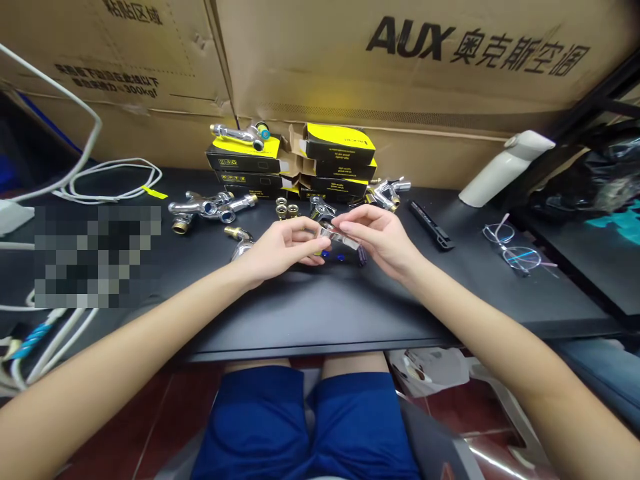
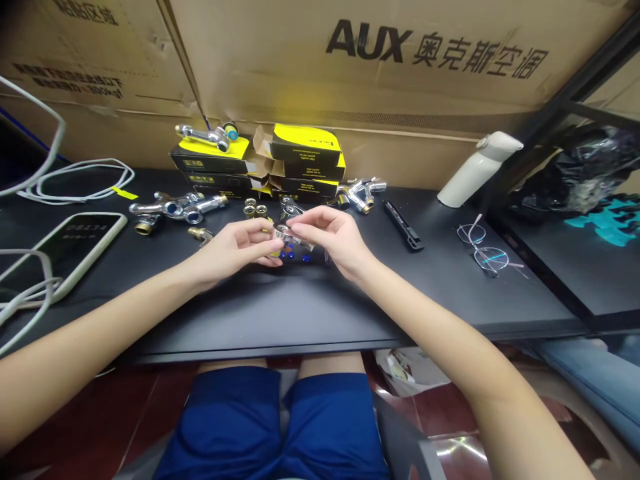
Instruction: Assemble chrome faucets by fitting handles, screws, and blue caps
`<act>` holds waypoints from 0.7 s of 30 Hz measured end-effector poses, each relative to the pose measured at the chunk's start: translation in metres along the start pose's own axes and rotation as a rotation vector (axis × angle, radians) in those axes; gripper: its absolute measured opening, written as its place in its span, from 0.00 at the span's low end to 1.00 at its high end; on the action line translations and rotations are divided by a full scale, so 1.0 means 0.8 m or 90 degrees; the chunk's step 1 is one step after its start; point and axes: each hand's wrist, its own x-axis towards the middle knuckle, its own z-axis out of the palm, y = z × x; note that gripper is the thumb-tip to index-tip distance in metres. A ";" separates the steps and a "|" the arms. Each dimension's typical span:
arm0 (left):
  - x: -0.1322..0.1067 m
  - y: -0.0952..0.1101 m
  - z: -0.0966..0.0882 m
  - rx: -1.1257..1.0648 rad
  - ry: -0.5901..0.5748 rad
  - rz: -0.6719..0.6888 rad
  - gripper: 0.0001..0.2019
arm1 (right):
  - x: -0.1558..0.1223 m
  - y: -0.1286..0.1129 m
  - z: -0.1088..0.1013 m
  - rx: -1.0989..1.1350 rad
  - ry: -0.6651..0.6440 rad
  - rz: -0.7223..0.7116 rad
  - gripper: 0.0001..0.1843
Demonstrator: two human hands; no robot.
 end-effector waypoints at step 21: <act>-0.002 0.008 0.000 0.027 0.064 -0.001 0.18 | -0.001 -0.012 -0.028 -0.840 -0.154 0.093 0.05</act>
